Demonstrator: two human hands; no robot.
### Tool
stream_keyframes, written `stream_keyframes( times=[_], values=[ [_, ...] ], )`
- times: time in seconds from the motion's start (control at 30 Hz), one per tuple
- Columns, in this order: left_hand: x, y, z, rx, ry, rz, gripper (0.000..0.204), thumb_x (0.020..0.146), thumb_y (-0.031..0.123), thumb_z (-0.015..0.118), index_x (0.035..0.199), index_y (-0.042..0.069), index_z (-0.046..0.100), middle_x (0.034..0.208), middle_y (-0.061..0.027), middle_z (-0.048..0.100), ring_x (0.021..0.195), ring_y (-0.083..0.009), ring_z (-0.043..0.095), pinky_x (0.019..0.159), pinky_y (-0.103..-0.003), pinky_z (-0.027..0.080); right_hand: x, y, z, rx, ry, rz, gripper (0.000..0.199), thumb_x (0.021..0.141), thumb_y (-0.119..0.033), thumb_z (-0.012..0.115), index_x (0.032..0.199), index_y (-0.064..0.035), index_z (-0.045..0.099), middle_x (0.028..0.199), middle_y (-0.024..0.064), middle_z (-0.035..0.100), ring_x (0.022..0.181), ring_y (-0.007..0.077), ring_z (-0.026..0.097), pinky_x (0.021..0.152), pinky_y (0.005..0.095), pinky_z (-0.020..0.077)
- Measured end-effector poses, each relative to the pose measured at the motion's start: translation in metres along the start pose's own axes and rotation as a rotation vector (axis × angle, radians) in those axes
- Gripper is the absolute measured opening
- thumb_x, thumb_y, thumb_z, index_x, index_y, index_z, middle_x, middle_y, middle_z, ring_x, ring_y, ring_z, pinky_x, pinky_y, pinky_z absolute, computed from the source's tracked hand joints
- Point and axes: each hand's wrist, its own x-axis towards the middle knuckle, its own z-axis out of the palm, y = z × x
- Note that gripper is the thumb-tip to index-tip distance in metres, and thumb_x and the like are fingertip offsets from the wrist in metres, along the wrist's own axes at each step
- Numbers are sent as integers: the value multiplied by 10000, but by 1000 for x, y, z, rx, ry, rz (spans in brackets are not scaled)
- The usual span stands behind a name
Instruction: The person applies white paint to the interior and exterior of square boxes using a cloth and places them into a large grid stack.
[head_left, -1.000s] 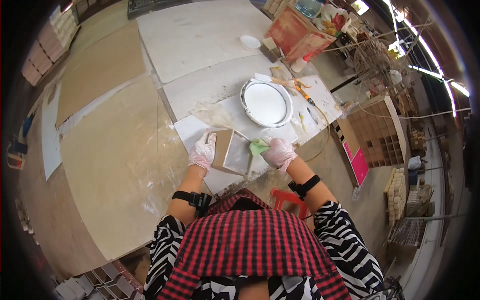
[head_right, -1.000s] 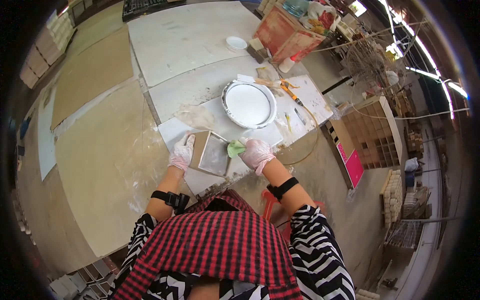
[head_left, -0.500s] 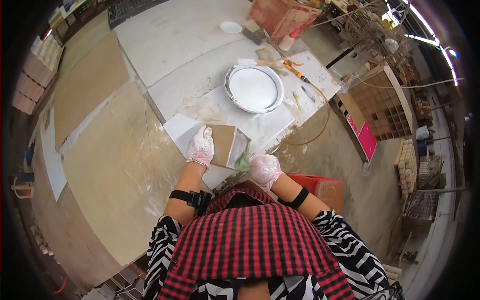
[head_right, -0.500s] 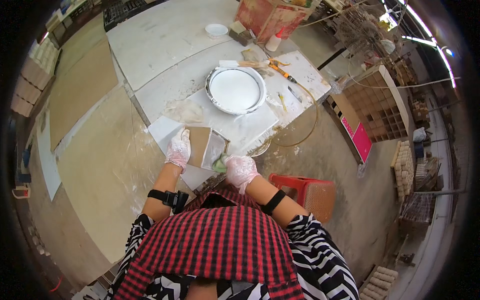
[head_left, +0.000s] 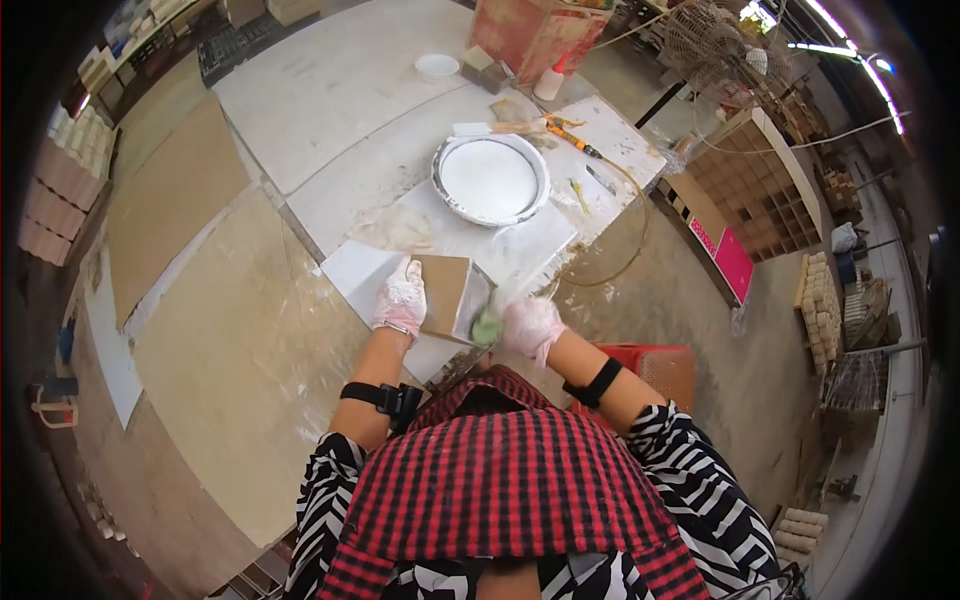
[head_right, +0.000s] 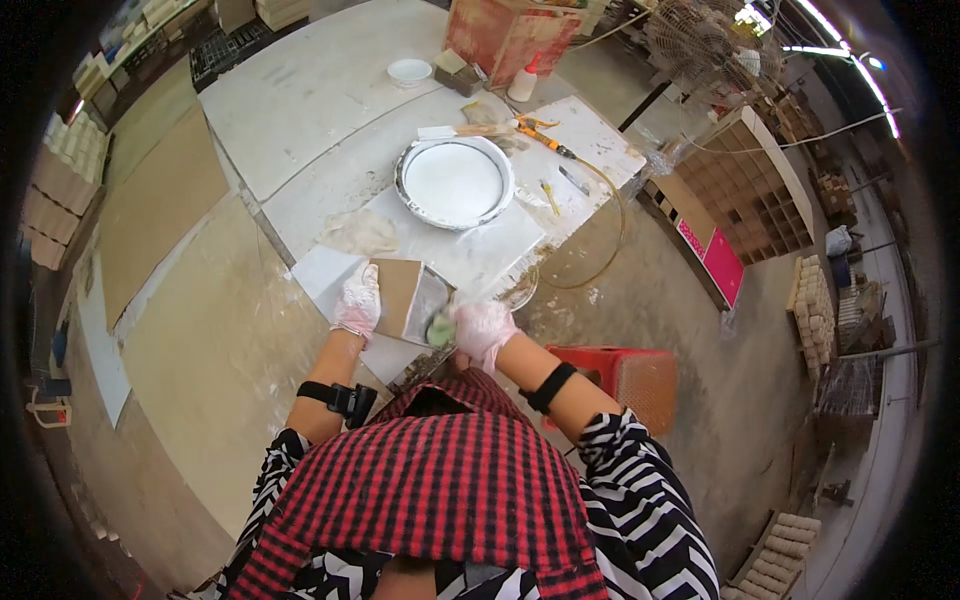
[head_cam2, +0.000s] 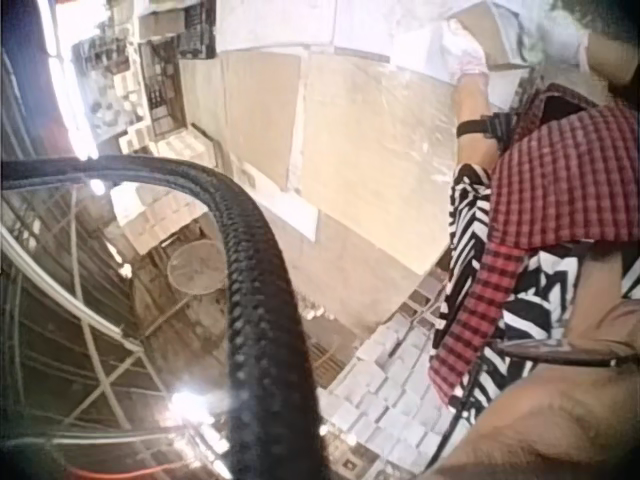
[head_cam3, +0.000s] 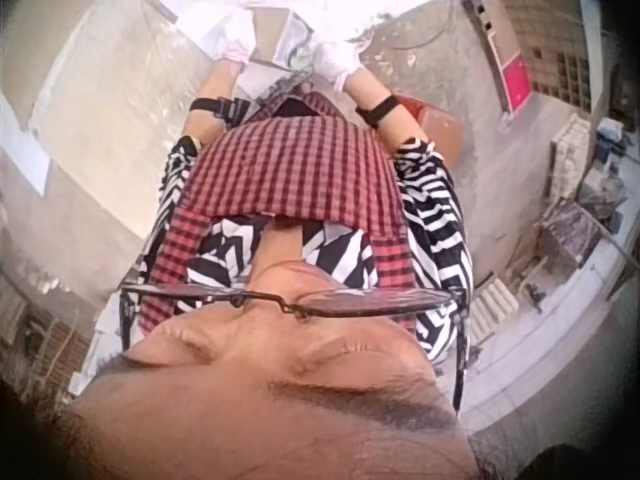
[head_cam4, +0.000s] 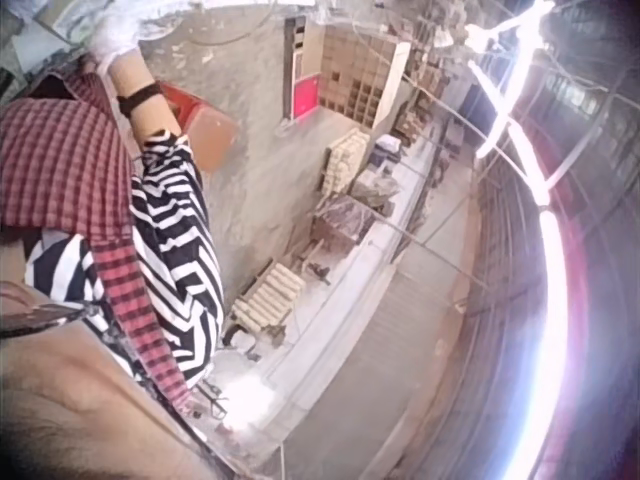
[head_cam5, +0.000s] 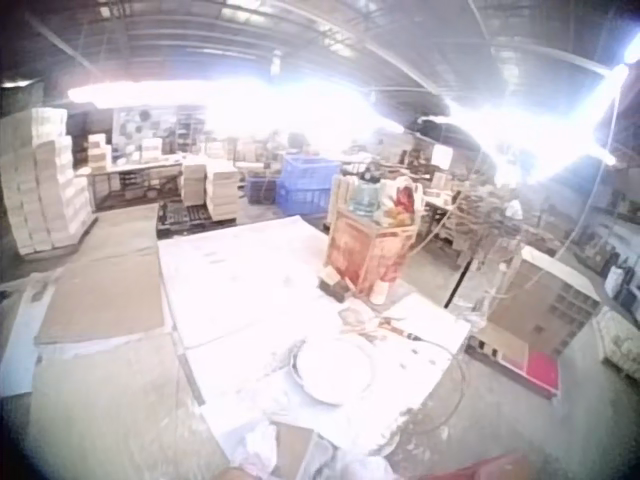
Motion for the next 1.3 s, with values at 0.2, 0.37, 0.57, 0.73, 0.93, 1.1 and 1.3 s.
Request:
stream_keyframes(
  times=[0.2, 0.37, 0.57, 0.73, 0.93, 1.1, 1.3],
  values=[
    [8, 0, 9, -16, -39, 11, 427, 936, 353, 387, 1199, 59, 552, 1045, -235, 603, 985, -395, 564, 852, -423, 445, -5, 2, 11, 100, -14, 108, 290, 751, -297, 584, 967, -119, 658, 862, 203, 650, 858, 332, 641, 738, 439, 508],
    [36, -59, 10, -167, -79, 44, 471, 925, 391, 423, 1158, 10, 575, 1104, -213, 602, 1062, -343, 558, 902, -381, 427, -18, 21, 13, 928, -84, 67, 381, 843, -319, 612, 1070, -14, 606, 952, 160, 655, 852, 251, 642, 731, 352, 515],
    [50, -112, -14, -9, -89, -162, 462, 933, 360, 458, 1178, -20, 555, 1147, -193, 595, 1077, -299, 562, 904, -336, 426, -6, 41, 29, 1837, -180, 99, 550, 853, -291, 638, 1306, -67, 422, 1174, 90, 562, 985, 186, 589, 796, 342, 505],
    [36, -95, -49, -627, 267, -61, 389, 929, 189, 505, 1258, -18, 492, 1203, -164, 558, 1101, -195, 537, 885, -280, 443, -17, 21, 18, 1476, 3, -83, 529, 866, -295, 618, 1290, -27, 450, 1142, 89, 580, 999, 170, 553, 869, 325, 450],
    [-81, 68, -54, -898, -344, 65, 420, 913, 63, 530, 1309, -22, 417, 1248, -77, 485, 1108, -142, 471, 938, -253, 406, -25, -13, -2, 1004, 200, -236, 587, 838, -217, 620, 1343, -28, 386, 1194, 153, 558, 1088, 223, 522, 924, 338, 411],
    [-74, 55, -37, -1183, -538, 106, 493, 919, 122, 531, 1368, 31, 347, 1283, -65, 458, 1142, -157, 456, 984, -288, 369, -27, -38, -23, 960, 101, -218, 589, 808, -199, 652, 1320, -17, 426, 1221, 176, 546, 1094, 230, 535, 925, 331, 415],
    [-77, 59, -43, -1553, -722, -3, 477, 917, 134, 409, 1375, 29, 329, 1310, -115, 452, 1186, -231, 465, 1015, -371, 375, -38, -38, -35, 1166, 140, -139, 458, 853, -165, 600, 1266, 0, 492, 1133, 101, 603, 1020, 163, 553, 883, 290, 438]
  ],
)
